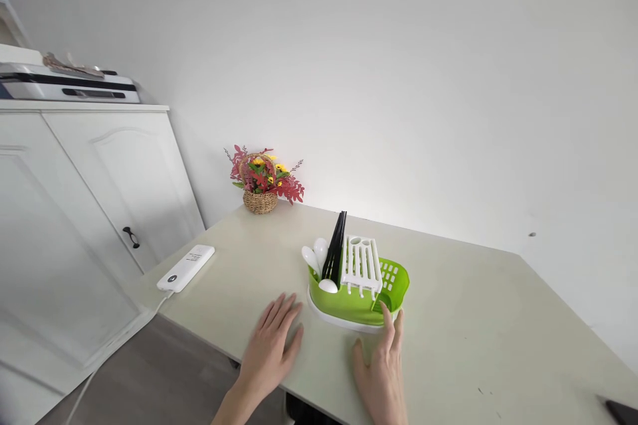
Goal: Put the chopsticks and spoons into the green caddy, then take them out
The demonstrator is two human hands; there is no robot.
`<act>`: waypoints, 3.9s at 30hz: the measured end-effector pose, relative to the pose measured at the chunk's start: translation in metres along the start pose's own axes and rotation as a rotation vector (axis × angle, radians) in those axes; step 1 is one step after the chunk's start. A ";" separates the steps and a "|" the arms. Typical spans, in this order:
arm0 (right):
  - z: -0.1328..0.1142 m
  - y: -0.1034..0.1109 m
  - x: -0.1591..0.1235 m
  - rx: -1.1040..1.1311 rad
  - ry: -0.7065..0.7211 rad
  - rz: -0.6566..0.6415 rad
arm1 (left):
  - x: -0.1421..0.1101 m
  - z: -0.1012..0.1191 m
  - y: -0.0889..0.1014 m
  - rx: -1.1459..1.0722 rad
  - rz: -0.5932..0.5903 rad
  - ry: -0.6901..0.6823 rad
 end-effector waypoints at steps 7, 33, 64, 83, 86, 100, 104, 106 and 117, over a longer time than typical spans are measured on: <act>0.029 0.023 -0.012 -0.041 -0.094 -0.017 | 0.000 0.002 0.001 0.005 -0.029 0.019; 0.074 0.032 -0.010 0.205 -0.345 -0.083 | -0.002 0.001 -0.001 0.016 -0.019 0.024; 0.057 0.034 -0.009 0.215 -0.291 -0.167 | 0.220 0.054 0.055 -1.128 0.201 0.463; 0.037 0.042 -0.007 0.242 -0.209 -0.123 | 0.280 0.068 -0.010 -1.118 -0.285 0.592; 0.037 0.041 -0.007 0.244 -0.194 -0.116 | 0.280 0.068 -0.007 -1.138 -0.331 0.556; 0.044 0.041 -0.007 0.193 -0.184 -0.180 | 0.298 0.050 0.075 -1.620 -0.164 0.366; 0.046 0.040 -0.007 0.185 -0.215 -0.181 | 0.307 0.006 0.133 -1.913 0.155 0.431; 0.050 0.039 -0.007 0.170 -0.223 -0.183 | 0.301 -0.026 0.152 -1.978 0.350 0.462; 0.055 0.031 -0.011 0.148 -0.233 -0.174 | 0.210 -0.139 0.115 -1.483 0.225 0.906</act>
Point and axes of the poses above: each hand's wrist, its own x-axis towards the middle knuckle, its own y-axis out of the back of the hand, z = x × y, the point moved 4 cm from there along x, towards the middle knuckle, and after that the axes turned 12 degrees about -x, right-handed, at the moved point
